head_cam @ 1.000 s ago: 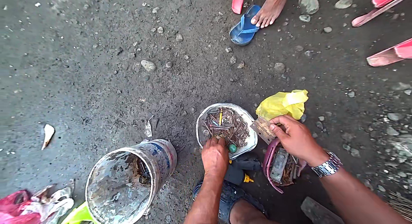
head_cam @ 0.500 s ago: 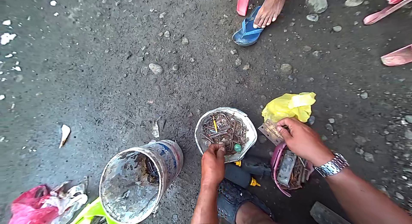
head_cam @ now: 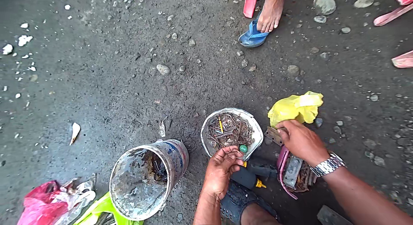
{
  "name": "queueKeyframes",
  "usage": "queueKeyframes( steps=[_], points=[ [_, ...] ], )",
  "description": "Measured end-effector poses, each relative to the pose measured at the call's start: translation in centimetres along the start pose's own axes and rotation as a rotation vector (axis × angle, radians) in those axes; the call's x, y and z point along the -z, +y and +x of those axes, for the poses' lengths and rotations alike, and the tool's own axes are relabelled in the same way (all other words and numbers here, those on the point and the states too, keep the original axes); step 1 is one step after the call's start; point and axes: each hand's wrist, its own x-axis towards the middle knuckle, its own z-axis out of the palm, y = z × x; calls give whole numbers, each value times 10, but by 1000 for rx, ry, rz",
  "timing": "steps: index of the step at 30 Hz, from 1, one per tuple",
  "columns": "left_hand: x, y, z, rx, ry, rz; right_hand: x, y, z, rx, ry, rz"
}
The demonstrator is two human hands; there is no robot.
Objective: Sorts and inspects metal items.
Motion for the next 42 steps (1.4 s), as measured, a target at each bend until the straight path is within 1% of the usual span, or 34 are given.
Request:
queueKeyframes(
  steps=[2, 3, 5, 8, 12, 15, 19, 23, 25, 27, 29, 32, 34, 37, 42],
  points=[
    [-2, 3, -1, 17, 44, -45, -1, -13, -3, 184, 65, 98],
    [-3, 4, -1, 25, 65, -73, -4, -22, -3, 259, 63, 122],
    [-3, 5, -2, 34, 90, -121, -11, -39, -4, 349, -9, 140],
    [-4, 0, -6, 32, 103, -165, -22, -61, -3, 404, -150, 70],
    [-3, 7, -15, -5, 116, -269, -38, -88, 4, 389, -310, -138],
    [-5, 12, -23, -25, 67, -367, -45, -91, 6, 325, -399, -239],
    [-5, 21, -33, -62, 31, -476, -49, -91, 8, 321, -416, -250],
    [-5, 28, -40, -93, 34, -486, -49, -91, 7, 332, -388, -231],
    [-6, 31, -43, -102, 49, -469, -42, -94, 6, 289, -399, -136],
    [-5, 31, -44, -108, 61, -463, -30, -98, 3, 205, -461, 33],
    [-4, 30, -45, -117, 66, -481, -21, -98, 0, 142, -520, 317],
    [-5, 28, -43, -126, 113, -501, -13, -100, -9, 108, -604, 870],
    [-6, 27, -42, -136, 130, -484, -4, -102, -15, 105, -671, 1101],
    [-10, 28, -41, -141, 157, -440, 2, -101, -16, 105, -749, 1282],
    [-15, 30, -38, -161, 234, -328, 5, -102, -16, 119, -790, 1348]
  ],
)
